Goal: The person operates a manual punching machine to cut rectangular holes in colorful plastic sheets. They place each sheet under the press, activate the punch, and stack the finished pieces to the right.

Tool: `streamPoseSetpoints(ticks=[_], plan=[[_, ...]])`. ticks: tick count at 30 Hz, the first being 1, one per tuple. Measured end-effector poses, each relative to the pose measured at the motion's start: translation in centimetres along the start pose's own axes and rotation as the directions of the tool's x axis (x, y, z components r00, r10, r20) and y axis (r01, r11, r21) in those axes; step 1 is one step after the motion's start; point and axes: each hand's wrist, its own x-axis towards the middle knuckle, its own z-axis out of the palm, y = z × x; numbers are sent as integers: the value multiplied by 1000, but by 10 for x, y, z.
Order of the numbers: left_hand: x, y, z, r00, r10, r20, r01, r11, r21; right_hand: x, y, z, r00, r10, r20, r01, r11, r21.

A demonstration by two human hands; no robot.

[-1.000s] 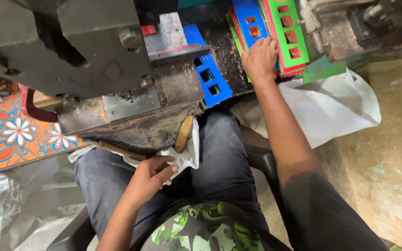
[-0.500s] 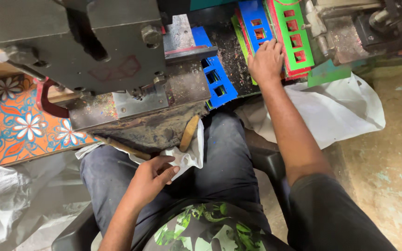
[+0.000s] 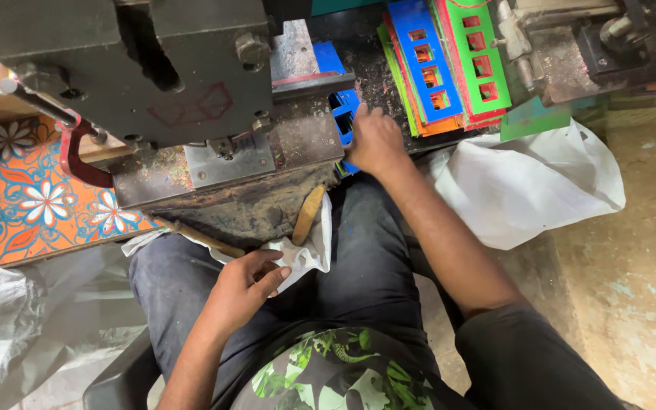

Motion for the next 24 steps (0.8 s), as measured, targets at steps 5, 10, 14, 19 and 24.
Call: streamPoseSetpoints(ticks=[5, 10, 14, 19, 24], plan=[[-1, -1, -2, 1000, 16, -9, -15, 1000, 22, -12, -14, -17, 1000, 18, 7, -18, 998, 55], [-4, -3, -5, 999, 32, -30, -33, 999, -30, -29, 9, -49, 982, 186, -19, -174, 945, 276], [-5, 2, -8, 994, 83, -76, -95, 981, -172, -84, 56, -73, 979, 168, -114, -30, 676, 736], [-5, 22, -12, 966, 155, -209, -191, 968, -163, -157, 109, -123, 990, 11, -142, 110, 566, 817], [-4, 51, -19, 847, 417, -330, -370, 908, 199, -166, 94, -147, 970, -157, -185, 241, 552, 798]])
